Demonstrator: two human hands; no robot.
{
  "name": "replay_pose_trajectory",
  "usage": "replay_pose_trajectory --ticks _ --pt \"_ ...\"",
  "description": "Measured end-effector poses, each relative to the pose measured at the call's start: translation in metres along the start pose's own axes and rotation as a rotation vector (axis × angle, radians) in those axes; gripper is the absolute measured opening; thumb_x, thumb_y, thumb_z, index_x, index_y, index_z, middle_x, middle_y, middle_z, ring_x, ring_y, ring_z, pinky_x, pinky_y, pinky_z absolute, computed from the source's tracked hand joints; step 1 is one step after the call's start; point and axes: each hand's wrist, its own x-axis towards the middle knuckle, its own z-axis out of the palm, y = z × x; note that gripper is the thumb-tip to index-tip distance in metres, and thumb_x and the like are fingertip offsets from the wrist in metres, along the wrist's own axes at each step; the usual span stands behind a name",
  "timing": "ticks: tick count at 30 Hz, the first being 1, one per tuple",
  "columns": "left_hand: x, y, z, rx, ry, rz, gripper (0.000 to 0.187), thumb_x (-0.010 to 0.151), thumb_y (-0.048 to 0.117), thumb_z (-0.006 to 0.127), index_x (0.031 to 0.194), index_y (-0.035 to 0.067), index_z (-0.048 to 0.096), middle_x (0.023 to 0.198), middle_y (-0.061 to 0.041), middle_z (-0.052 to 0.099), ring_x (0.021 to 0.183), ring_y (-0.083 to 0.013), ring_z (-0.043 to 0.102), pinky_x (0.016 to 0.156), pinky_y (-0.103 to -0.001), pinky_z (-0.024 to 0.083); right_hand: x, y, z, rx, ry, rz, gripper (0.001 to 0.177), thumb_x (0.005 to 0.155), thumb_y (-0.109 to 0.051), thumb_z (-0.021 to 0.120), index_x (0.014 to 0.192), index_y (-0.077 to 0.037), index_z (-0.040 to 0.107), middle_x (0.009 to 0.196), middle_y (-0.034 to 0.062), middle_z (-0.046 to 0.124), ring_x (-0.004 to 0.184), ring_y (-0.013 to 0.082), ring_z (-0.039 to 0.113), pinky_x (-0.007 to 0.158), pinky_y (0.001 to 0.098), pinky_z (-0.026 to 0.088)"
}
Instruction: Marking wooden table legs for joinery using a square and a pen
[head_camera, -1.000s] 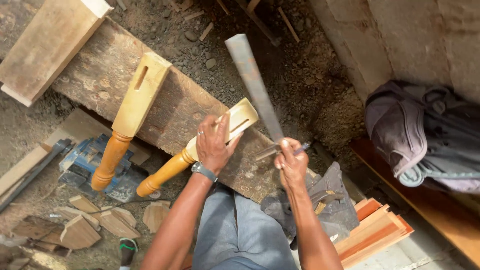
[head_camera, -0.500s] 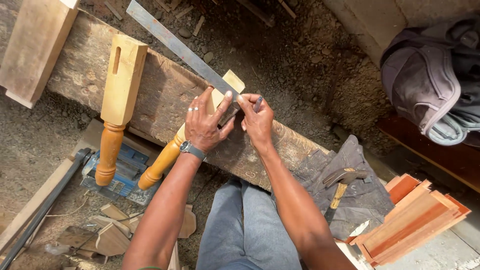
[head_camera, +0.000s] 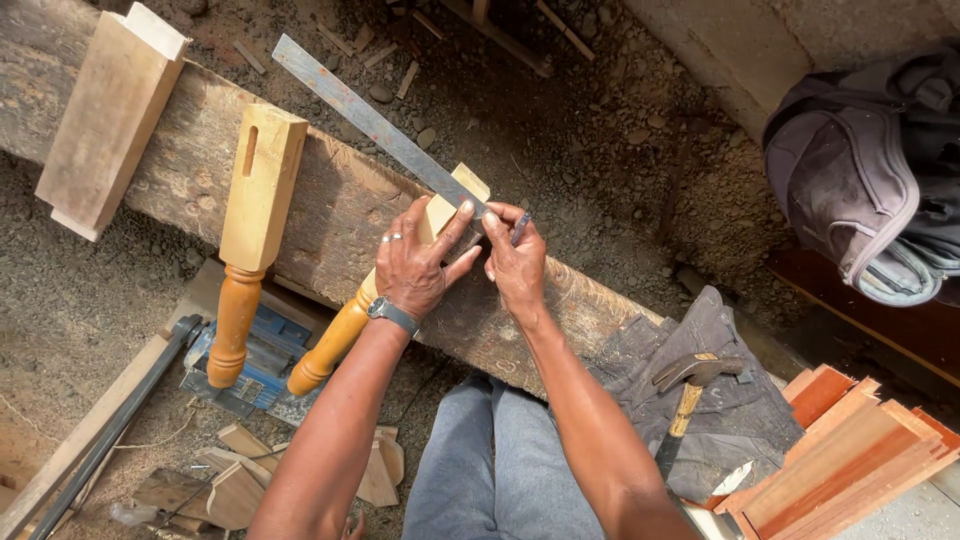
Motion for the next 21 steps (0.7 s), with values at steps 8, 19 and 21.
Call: replay_pose_trajectory --ticks 8,19,21 --pt "0.0018 0.0013 -0.0005 0.013 -0.021 -0.004 0.059 0.092 0.063 0.068 0.147 0.047 0.053 0.132 -0.012 0.052 0.114 -0.0318 0.063 0.086 -0.043 0.056 -0.0023 0.0001 0.0043 0.012 0.013 -0.010 0.021 0.101 -0.015 0.068 0.116 -0.001 0.067 0.076 0.0072 0.063 0.032 0.0058 0.047 0.027 0.0197 0.041" --pt "0.0011 0.0011 0.0023 0.010 -0.025 0.001 0.061 0.091 0.064 0.069 0.147 0.047 0.053 0.131 -0.013 0.052 0.113 -0.0327 0.062 0.086 -0.043 0.055 -0.0003 0.0042 0.0016 0.033 0.017 0.007 0.022 0.099 -0.015 0.069 0.114 0.001 0.067 0.077 0.0077 0.065 0.032 0.0056 0.047 0.028 0.0203 0.042" --pt "0.0016 0.0009 0.0017 0.012 -0.025 -0.001 0.061 0.091 0.064 0.069 0.147 0.047 0.053 0.131 -0.013 0.052 0.113 -0.0327 0.062 0.086 -0.043 0.055 -0.0006 0.0047 0.0020 0.034 0.019 0.011 0.022 0.100 -0.014 0.069 0.114 0.001 0.067 0.077 0.0073 0.064 0.033 0.0055 0.048 0.029 0.0203 0.042"
